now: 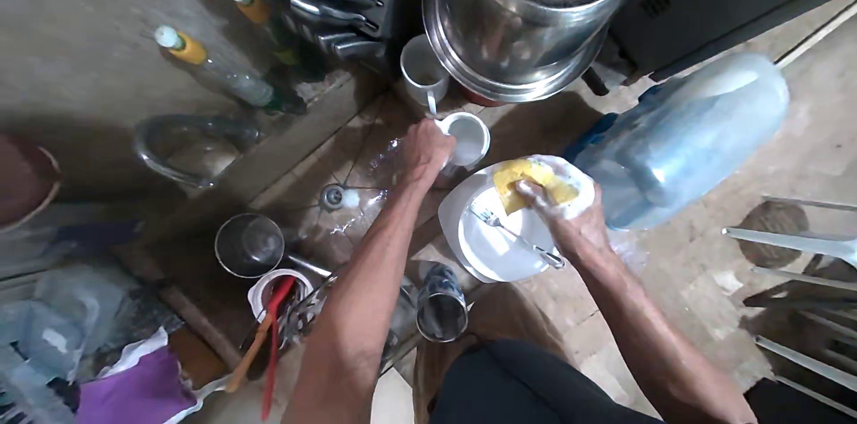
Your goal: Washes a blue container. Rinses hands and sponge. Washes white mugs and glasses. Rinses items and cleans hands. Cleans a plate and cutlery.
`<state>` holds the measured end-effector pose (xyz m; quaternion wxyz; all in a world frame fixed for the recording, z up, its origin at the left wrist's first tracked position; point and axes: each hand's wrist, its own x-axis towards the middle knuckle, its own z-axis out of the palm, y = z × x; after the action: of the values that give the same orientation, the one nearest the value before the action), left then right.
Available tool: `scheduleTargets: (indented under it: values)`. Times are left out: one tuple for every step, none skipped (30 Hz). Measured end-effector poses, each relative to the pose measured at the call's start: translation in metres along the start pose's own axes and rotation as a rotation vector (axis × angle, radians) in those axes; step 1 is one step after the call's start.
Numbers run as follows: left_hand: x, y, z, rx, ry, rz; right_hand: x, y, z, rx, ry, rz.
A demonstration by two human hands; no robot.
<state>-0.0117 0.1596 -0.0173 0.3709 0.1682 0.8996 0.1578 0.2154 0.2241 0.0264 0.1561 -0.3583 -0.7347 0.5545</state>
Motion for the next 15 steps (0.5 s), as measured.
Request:
scheduleTargets:
  values:
    - [0.002,0.004,0.003,0.018,-0.004,0.011,-0.001,0.000,0.000,-0.008,-0.007,0.004]
    - [0.003,0.007,0.005,0.036,-0.010,0.021,-0.003,-0.001,0.000,-0.015,-0.013,0.005]
    - [0.005,0.010,0.007,0.053,-0.014,0.029,-0.003,-0.001,0.000,-0.018,-0.013,0.006]
    - [0.006,0.013,0.009,0.070,-0.015,0.036,-0.004,-0.002,0.000,-0.022,-0.013,0.007]
    - [0.008,0.014,0.011,0.089,-0.012,0.043,-0.005,-0.002,0.000,-0.025,-0.011,0.007]
    - [0.009,0.015,0.012,0.096,-0.013,0.046,-0.005,-0.002,0.000,-0.026,-0.013,0.007]
    - [0.010,0.014,0.013,0.094,-0.013,0.044,-0.005,-0.002,0.000,-0.026,-0.015,0.008]
    - [0.010,0.014,0.013,0.082,-0.011,0.042,-0.006,-0.002,0.000,-0.025,-0.018,0.010]
    - [0.010,0.012,0.013,0.058,-0.008,0.037,-0.006,-0.002,0.000,-0.023,-0.017,0.016]
    - [0.009,0.011,0.012,0.029,-0.009,0.028,-0.007,-0.002,-0.001,-0.019,-0.016,0.023]
    - [0.008,0.008,0.012,-0.006,-0.013,0.019,-0.007,-0.002,-0.001,-0.015,-0.018,0.028]
    - [0.006,0.005,0.010,-0.049,-0.022,0.009,-0.008,-0.002,-0.001,-0.010,-0.019,0.033]
    - [0.004,0.000,0.008,-0.112,-0.029,0.003,-0.009,-0.002,-0.001,-0.006,-0.021,0.038]
    - [0.002,-0.006,0.007,-0.191,-0.015,-0.007,-0.009,-0.003,-0.002,-0.001,-0.024,0.037]
    - [0.003,-0.014,0.008,-0.274,0.030,-0.019,-0.010,-0.003,-0.003,0.013,-0.023,0.033]
